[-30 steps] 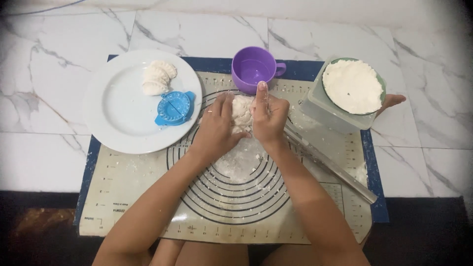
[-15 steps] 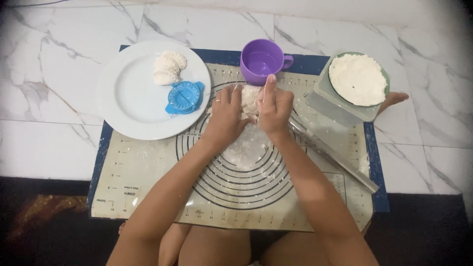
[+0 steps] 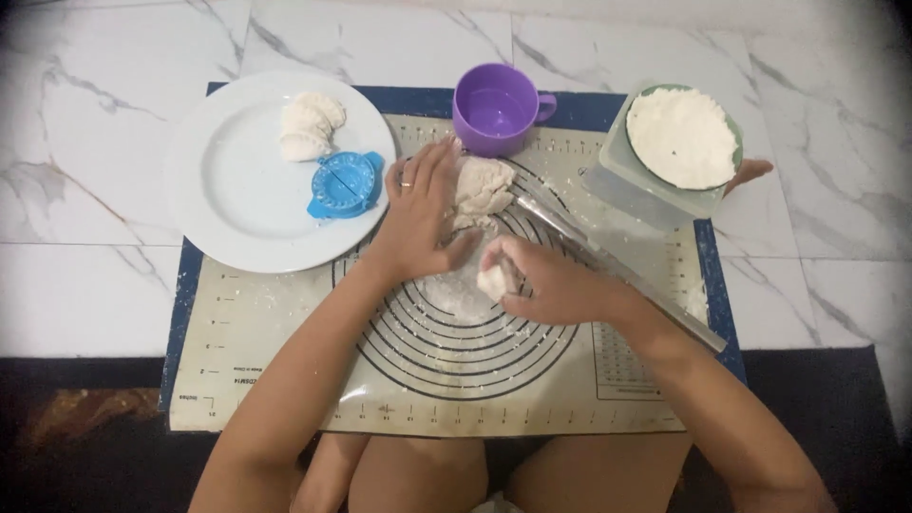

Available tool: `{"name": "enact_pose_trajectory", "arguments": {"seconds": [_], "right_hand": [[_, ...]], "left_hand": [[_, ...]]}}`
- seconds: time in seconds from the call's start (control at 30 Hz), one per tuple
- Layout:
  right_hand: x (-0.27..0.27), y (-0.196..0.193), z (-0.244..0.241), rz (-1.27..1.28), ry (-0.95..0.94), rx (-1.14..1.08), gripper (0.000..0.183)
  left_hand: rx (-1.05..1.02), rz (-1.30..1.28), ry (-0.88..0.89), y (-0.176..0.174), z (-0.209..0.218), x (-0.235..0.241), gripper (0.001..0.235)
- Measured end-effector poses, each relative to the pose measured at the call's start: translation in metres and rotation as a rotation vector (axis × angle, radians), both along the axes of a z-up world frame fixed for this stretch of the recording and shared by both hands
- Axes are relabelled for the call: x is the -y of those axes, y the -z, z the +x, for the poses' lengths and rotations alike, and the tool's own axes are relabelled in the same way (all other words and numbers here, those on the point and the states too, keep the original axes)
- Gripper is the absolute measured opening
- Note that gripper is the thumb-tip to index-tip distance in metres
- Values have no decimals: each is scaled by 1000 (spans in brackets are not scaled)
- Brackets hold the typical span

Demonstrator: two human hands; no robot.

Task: Rolling out dough with a rolling pin and using a plastic mold to prepare dumplings.

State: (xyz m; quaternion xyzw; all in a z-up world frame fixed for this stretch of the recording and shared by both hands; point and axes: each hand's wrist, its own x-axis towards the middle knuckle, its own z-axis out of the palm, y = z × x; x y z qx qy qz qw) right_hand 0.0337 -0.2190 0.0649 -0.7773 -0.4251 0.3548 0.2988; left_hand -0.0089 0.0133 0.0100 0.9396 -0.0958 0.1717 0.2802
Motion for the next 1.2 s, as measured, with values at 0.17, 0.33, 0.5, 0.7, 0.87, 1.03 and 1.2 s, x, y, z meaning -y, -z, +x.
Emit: {"name": "enact_pose_trajectory", "arguments": {"seconds": [0.17,0.33,0.5,0.7,0.87,1.03,1.2], "right_hand": [[1,-6,-7,192,-69,362,41],[19,16,0,243,-110,368,49],[20,25,1,178,-2,452,48],[10,22,8,-46,-65,381,52],[10,41,-2,72,-87,615,45],[3,30,-10,53,-117,830,43],[1,45,5,123,-129,844,33]], "left_hand": [[253,-52,101,6,1,-1,66],[313,136,312,-7,-5,10,40],[58,407,194,-13,-10,16,76],[-107,438,147,-20,-17,28,58],[-144,342,150,-16,-20,28,41],[-97,363,140,-9,-24,39,30],[-5,363,176,-4,-19,40,21]]}}
